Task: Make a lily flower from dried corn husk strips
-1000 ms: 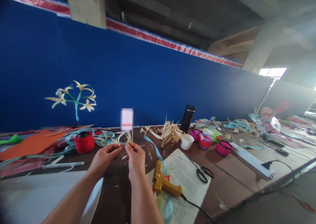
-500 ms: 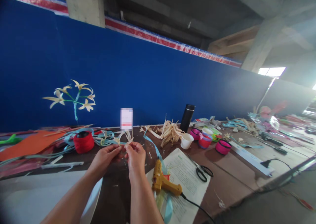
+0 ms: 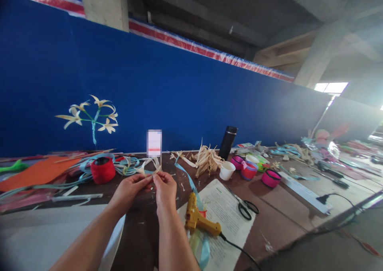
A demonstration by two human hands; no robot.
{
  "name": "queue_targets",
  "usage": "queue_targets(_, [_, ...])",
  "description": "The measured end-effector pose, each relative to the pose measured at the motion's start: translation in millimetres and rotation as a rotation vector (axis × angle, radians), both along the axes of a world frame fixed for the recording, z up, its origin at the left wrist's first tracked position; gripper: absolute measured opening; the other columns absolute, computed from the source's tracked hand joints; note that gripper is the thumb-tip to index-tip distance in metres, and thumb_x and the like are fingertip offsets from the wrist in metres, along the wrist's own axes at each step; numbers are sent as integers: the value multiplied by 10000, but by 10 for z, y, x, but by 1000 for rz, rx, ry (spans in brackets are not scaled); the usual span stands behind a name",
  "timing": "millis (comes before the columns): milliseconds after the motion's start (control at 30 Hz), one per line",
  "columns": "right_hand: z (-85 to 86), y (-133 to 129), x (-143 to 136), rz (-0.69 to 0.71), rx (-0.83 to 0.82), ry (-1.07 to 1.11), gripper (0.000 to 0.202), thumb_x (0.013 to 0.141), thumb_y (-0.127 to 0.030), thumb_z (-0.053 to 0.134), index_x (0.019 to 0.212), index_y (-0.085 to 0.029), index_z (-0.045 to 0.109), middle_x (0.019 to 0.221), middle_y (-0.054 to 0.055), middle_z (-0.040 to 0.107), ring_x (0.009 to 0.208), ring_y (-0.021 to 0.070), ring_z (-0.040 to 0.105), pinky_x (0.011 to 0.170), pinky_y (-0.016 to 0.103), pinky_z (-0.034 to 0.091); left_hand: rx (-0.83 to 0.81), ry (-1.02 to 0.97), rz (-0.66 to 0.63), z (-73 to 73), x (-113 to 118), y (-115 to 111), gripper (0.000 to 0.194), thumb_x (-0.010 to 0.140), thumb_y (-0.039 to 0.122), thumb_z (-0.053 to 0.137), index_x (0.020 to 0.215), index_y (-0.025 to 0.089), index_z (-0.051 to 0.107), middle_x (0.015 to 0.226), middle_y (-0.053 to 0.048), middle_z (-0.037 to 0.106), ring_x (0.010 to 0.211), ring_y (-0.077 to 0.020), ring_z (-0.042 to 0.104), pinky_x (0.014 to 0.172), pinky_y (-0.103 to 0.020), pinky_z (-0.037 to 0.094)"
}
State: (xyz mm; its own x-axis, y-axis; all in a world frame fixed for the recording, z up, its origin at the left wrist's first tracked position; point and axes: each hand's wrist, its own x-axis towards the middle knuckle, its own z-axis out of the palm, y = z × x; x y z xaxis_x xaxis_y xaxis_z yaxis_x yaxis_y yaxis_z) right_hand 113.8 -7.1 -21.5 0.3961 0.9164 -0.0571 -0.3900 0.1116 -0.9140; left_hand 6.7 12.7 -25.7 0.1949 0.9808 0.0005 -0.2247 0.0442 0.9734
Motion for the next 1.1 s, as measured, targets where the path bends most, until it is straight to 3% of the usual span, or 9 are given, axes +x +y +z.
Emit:
queue_targets(333, [29, -40, -24, 13, 4, 16, 268, 547, -293, 742, 760, -142, 680, 554, -4, 590, 395, 70, 415, 345, 184, 275, 12, -37, 34, -39, -10, 34, 279, 578, 376, 747, 728, 155, 666, 664, 21, 644, 581, -105, 593, 648, -247, 517])
queue_targets(467, [115, -46, 27, -130, 73, 52, 339, 626, -313, 686, 925, -170, 615, 611, -28, 545, 420, 65, 411, 360, 185, 287, 13, -51, 123, -29, -31, 41, 273, 569, 369, 747, 697, 148, 651, 607, 31, 613, 540, -97, 576, 609, -238, 511])
queue_targets(600, [423, -248, 91, -278, 190, 89, 294, 656, -308, 660, 908, -191, 566, 616, -51, 489, 427, 49, 387, 375, 174, 291, 67, -3, 210, -39, -47, 61, 266, 584, 370, 726, 699, 139, 661, 627, 21, 609, 553, -108, 570, 596, -247, 516])
queue_targets(700, [782, -501, 147, -230, 335, 34, 311, 684, -317, 654, 960, -198, 571, 707, -27, 529, 445, 36, 398, 381, 164, 299, 66, -39, 256, -77, -48, 86, 269, 574, 363, 726, 711, 141, 663, 632, 22, 608, 574, -120, 576, 622, -274, 533])
queue_targets(800, [1060, -582, 258, -170, 410, -138, 257, 712, -332, 635, 918, -187, 589, 746, -11, 562, 436, 31, 404, 360, 160, 277, 60, -43, 309, -139, -62, 121, 265, 588, 363, 711, 735, 149, 660, 645, 23, 622, 578, -124, 585, 624, -271, 532])
queue_targets(867, [1113, -469, 380, -41, 395, -352, 227, 745, -341, 598, 898, -174, 605, 739, -3, 593, 432, 39, 425, 365, 166, 295, 78, -31, 377, -177, -81, 147, 274, 605, 370, 696, 772, 157, 657, 641, 24, 629, 577, -128, 594, 620, -268, 528])
queue_targets(933, [1052, -258, 532, 78, 291, -636, 206, 766, -320, 567, 891, -167, 624, 711, -2, 617, 450, 52, 471, 398, 169, 340, 98, -30, 459, -199, -98, 171, 288, 611, 376, 688, 793, 156, 651, 647, 19, 635, 581, -133, 604, 622, -271, 527])
queue_targets(1033, [822, 103, 756, 189, 28, -1094, 192, 806, -290, 501, 876, -169, 633, 746, 3, 660, 519, 63, 555, 488, 164, 415, 92, -31, 549, -209, -114, 194, 302, 614, 383, 677, 798, 145, 649, 661, 8, 641, 585, -136, 615, 621, -271, 525])
queue_targets(1100, [643, 311, 847, 218, -59, -1187, 162, 791, -246, 521, 839, -156, 648, 732, 16, 676, 526, 77, 585, 494, 168, 421, 85, 1, 576, -219, -120, 202, 313, 620, 394, 668, 808, 145, 653, 649, 7, 643, 577, -137, 620, 611, -268, 520])
